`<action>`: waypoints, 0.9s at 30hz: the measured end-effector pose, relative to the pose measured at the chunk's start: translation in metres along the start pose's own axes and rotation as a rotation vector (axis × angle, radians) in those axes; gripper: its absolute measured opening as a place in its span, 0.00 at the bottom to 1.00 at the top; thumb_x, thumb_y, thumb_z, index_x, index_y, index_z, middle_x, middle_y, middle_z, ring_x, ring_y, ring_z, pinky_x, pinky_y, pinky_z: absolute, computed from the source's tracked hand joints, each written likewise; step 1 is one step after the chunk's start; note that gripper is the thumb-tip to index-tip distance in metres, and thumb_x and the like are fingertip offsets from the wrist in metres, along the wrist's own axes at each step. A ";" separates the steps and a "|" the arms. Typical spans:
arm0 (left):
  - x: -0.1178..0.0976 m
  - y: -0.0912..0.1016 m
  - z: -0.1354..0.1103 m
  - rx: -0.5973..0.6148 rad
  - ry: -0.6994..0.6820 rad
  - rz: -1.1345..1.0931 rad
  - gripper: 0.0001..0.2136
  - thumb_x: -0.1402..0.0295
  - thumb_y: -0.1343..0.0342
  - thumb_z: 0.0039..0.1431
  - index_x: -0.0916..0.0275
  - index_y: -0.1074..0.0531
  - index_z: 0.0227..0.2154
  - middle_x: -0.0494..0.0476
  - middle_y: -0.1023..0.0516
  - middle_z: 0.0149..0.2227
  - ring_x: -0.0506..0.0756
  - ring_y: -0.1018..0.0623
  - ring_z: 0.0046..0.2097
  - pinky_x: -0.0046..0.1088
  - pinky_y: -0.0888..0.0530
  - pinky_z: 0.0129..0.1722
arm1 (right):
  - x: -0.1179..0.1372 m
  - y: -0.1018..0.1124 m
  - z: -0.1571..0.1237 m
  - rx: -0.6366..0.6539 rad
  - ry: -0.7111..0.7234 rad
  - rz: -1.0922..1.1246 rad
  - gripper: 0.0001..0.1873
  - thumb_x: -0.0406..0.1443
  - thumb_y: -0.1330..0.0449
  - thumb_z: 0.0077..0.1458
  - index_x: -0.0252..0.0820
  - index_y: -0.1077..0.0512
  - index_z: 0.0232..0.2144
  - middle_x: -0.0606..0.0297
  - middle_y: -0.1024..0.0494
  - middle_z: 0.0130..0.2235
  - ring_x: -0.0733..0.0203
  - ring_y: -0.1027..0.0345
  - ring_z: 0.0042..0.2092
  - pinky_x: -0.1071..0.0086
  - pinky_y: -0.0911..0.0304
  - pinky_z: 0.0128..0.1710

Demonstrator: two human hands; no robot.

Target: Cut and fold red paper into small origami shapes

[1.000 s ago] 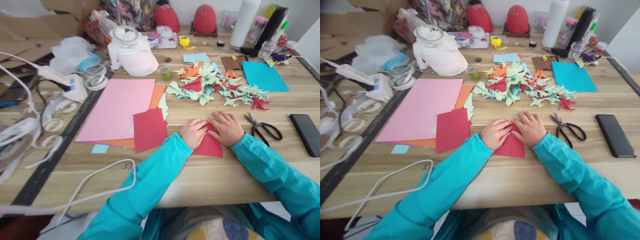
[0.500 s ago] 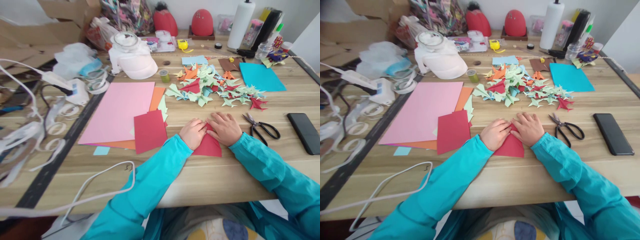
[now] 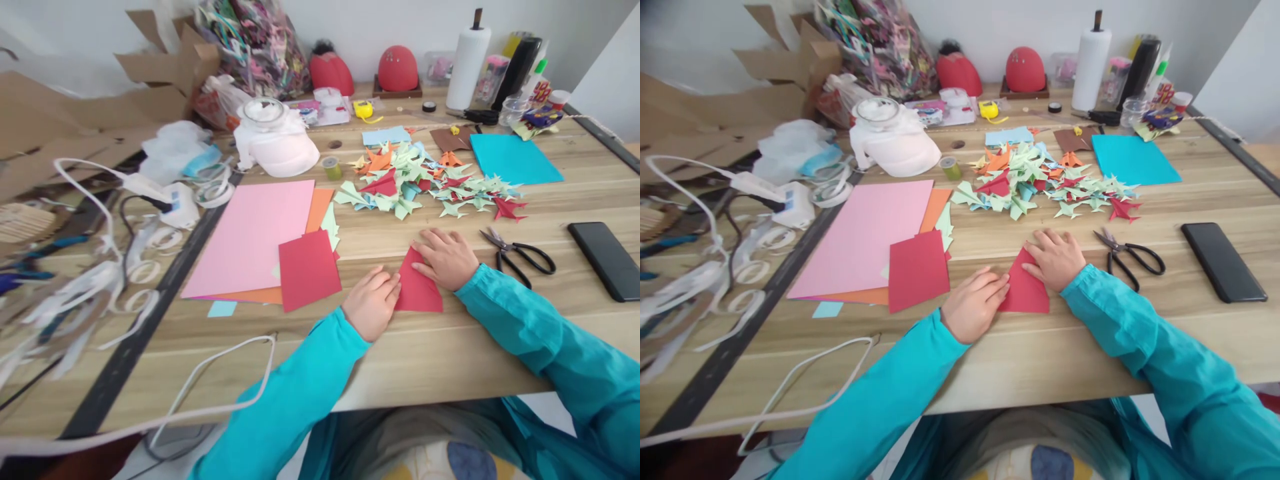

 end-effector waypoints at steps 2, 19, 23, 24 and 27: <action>-0.004 0.007 -0.009 0.002 0.017 -0.022 0.12 0.76 0.55 0.59 0.69 0.26 0.36 0.63 0.22 0.40 0.55 0.27 0.41 0.41 0.29 0.49 | 0.000 -0.001 0.000 0.005 -0.003 0.008 0.27 0.50 0.56 0.58 0.44 0.36 0.53 0.52 0.38 0.58 0.46 0.48 0.57 0.54 0.52 0.49; 0.079 -0.031 -0.012 0.338 0.832 -0.520 0.14 0.63 0.48 0.55 0.63 0.27 0.42 0.57 0.21 0.37 0.54 0.23 0.35 0.30 0.26 0.38 | -0.001 -0.001 -0.002 -0.016 -0.015 0.045 0.26 0.50 0.58 0.59 0.46 0.37 0.53 0.53 0.37 0.57 0.46 0.48 0.56 0.52 0.52 0.49; 0.087 -0.064 0.013 0.389 0.977 -0.561 0.19 0.63 0.40 0.46 0.66 0.27 0.42 0.56 0.21 0.29 0.55 0.23 0.35 0.30 0.29 0.39 | -0.002 0.001 -0.003 -0.028 -0.024 0.063 0.24 0.48 0.57 0.60 0.48 0.38 0.53 0.54 0.37 0.57 0.47 0.47 0.56 0.51 0.51 0.49; 0.088 -0.069 0.016 0.371 1.001 -0.598 0.19 0.64 0.38 0.44 0.67 0.27 0.41 0.55 0.22 0.26 0.54 0.24 0.33 0.29 0.29 0.36 | -0.003 0.001 -0.003 -0.029 -0.026 0.073 0.24 0.48 0.57 0.60 0.48 0.37 0.53 0.54 0.37 0.57 0.47 0.46 0.57 0.51 0.51 0.49; 0.087 -0.082 0.013 0.254 1.087 -0.920 0.15 0.69 0.38 0.42 0.68 0.26 0.35 0.49 0.28 0.19 0.48 0.29 0.21 0.24 0.32 0.24 | -0.007 0.001 -0.003 -0.064 -0.030 0.179 0.23 0.47 0.54 0.59 0.46 0.37 0.53 0.53 0.35 0.56 0.46 0.46 0.57 0.49 0.50 0.51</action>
Point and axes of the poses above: each hand's wrist, its own z-axis towards the middle knuckle, its own y-axis out of the back of the hand, x = y × z, the point moved 10 cm from there along z, towards the middle knuckle
